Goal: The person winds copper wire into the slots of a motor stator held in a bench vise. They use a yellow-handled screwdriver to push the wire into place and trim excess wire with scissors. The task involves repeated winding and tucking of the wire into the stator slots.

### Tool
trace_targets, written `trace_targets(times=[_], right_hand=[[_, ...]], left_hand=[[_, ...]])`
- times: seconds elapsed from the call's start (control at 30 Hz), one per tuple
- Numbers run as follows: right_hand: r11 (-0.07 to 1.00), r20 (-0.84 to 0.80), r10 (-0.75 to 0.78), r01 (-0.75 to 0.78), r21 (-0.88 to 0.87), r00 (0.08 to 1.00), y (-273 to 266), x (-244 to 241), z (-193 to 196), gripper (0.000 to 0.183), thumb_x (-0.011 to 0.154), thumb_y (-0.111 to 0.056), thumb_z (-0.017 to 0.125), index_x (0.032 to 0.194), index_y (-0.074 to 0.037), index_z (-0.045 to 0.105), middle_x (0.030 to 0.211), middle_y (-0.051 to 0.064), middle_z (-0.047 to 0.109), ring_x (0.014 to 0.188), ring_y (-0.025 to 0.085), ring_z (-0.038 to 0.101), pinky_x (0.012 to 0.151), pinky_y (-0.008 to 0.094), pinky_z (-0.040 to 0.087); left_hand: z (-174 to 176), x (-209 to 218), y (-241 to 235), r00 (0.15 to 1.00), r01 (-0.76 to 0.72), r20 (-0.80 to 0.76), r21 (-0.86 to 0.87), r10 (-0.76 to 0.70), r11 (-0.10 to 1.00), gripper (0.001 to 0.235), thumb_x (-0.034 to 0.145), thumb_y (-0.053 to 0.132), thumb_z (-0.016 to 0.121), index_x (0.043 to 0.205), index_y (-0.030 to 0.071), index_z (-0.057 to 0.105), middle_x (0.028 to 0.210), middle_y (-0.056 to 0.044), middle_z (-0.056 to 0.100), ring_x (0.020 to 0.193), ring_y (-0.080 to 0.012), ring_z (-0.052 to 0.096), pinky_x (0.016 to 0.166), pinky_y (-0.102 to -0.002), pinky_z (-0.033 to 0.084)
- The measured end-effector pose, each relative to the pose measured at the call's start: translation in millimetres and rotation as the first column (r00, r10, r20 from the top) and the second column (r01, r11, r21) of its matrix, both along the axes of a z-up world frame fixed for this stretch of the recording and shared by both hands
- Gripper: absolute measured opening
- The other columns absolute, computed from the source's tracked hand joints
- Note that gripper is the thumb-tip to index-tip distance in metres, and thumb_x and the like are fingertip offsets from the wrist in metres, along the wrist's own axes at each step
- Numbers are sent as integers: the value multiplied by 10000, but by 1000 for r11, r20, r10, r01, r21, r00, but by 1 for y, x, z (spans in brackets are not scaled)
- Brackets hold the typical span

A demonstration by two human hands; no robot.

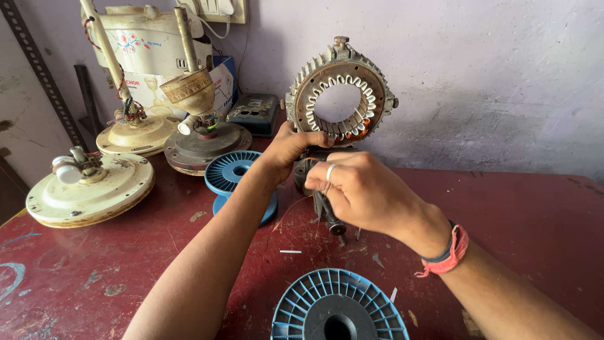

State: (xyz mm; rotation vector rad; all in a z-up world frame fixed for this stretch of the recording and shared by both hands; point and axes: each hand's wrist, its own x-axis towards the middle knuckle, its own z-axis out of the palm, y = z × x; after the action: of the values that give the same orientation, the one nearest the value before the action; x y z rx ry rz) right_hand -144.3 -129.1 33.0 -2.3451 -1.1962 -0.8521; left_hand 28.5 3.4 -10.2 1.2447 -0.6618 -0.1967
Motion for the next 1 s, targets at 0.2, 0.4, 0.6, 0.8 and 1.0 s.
trace_targets(times=[0.2,0.4,0.6,0.8,1.0], right_hand=[[998,-30,35,-37,-49,999,13,-14,1,152,814,64,603,854,-5,733,730,136,708,675,283,705,646,398,571],[993,-113,71,-82,-90,991,22,-25,3,103,846,2,630,820,-18,727,685,148,679,656,311,679,629,432,537],[980,-198,-60,20,-199,978,25,-28,6,206,881,-112,692,701,-12,671,594,189,624,598,364,648,582,488,476],[978,-261,-31,-24,-206,965,27,-28,7,199,883,-131,689,719,-19,668,638,188,640,668,366,665,640,493,488],[989,-356,50,-95,-110,933,12,-33,19,124,812,-134,752,772,-20,722,727,140,720,689,278,715,622,406,540]], left_hand=[[-1,0,0,1000,9,0,0,-9,1000,340,676,72,788,984,-61,733,877,-125,776,829,-216,738,833,-362,606],[2,-5,0,995,-63,-73,50,66,997,577,632,115,838,1144,-32,617,1007,-141,738,958,-233,717,920,-400,582],[11,-19,9,992,86,-97,24,-84,996,652,665,183,868,1236,-19,624,1103,-143,734,1039,-227,705,964,-388,563],[13,-32,-1,996,38,-78,-23,-40,999,566,643,75,885,1152,-46,669,995,-143,755,909,-252,740,829,-391,626],[7,-21,-5,995,32,-94,-54,-37,998,536,638,25,860,1130,-50,660,966,-147,751,876,-253,745,805,-389,639]])
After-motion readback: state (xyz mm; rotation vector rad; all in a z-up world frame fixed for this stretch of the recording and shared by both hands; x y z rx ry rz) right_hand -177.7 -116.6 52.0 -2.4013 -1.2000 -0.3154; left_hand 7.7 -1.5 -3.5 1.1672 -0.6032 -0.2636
